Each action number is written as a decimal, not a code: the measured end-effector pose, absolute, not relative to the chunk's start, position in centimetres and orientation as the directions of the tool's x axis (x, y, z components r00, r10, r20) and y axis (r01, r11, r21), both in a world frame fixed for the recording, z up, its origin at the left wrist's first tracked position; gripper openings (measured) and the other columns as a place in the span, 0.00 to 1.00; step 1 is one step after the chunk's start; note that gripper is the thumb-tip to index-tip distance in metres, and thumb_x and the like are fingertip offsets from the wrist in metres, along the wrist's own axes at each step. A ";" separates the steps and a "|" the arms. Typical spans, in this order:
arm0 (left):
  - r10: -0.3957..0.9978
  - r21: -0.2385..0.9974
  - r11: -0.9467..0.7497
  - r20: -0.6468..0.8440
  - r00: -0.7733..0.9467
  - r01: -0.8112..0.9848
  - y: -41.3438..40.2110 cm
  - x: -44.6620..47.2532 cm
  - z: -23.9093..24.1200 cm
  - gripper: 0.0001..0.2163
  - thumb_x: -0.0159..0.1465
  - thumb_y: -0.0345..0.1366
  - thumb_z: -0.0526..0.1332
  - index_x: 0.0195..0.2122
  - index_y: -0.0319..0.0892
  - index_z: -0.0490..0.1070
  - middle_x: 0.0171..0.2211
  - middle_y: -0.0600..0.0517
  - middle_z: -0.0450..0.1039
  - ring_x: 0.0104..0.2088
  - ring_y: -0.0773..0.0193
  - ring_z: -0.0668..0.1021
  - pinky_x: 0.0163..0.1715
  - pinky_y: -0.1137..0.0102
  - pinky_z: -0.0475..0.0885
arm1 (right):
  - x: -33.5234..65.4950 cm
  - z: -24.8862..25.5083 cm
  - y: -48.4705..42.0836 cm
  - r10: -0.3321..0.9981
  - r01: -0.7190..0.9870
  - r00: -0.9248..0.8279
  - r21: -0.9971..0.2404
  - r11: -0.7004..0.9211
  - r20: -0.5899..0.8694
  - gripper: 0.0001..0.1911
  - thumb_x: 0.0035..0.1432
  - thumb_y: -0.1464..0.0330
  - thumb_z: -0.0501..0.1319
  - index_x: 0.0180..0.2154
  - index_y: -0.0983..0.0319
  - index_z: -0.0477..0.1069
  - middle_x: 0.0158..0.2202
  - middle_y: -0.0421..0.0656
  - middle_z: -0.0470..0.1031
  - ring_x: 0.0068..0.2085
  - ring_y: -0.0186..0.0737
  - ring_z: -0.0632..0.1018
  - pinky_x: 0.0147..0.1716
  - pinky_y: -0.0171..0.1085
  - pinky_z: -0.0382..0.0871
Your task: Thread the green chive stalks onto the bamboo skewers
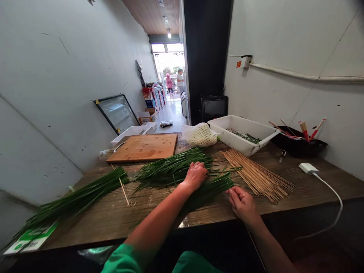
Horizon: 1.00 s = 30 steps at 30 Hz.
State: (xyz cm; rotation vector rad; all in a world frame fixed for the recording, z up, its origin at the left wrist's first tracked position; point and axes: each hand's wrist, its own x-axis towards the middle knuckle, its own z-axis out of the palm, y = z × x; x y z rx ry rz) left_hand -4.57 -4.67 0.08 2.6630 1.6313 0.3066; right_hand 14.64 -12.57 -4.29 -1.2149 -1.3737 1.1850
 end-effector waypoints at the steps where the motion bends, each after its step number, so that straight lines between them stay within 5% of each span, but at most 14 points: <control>1: 0.880 0.111 -0.463 0.172 0.442 0.879 -4.7 -4.6 0.0 0.07 0.60 0.34 0.58 0.32 0.43 0.76 0.37 0.47 0.71 0.44 0.56 0.69 0.45 0.61 0.61 | 14.6 -4.3 -12.6 0.995 0.104 -0.090 -0.994 0.046 0.037 0.18 0.57 0.53 0.54 0.32 0.63 0.65 0.14 0.30 0.54 0.13 0.24 0.53 0.11 0.29 0.44; 19: 0.939 0.783 -0.341 0.257 0.229 0.520 -4.5 -3.6 -0.4 0.05 0.54 0.31 0.62 0.31 0.37 0.74 0.26 0.54 0.74 0.27 0.70 0.72 0.29 0.76 0.66 | 14.8 -4.5 -12.4 0.995 0.101 -0.087 -0.993 0.060 0.051 0.19 0.55 0.52 0.55 0.30 0.63 0.67 0.13 0.31 0.56 0.13 0.26 0.55 0.12 0.28 0.47; 30: 0.942 0.752 -0.336 0.281 0.186 0.567 -5.0 -3.5 0.1 0.08 0.56 0.36 0.62 0.34 0.41 0.78 0.30 0.52 0.79 0.31 0.66 0.77 0.35 0.73 0.69 | 14.7 -4.7 -12.4 0.995 0.103 -0.078 -0.993 0.065 0.057 0.20 0.54 0.51 0.55 0.29 0.63 0.67 0.12 0.32 0.56 0.12 0.25 0.54 0.11 0.28 0.46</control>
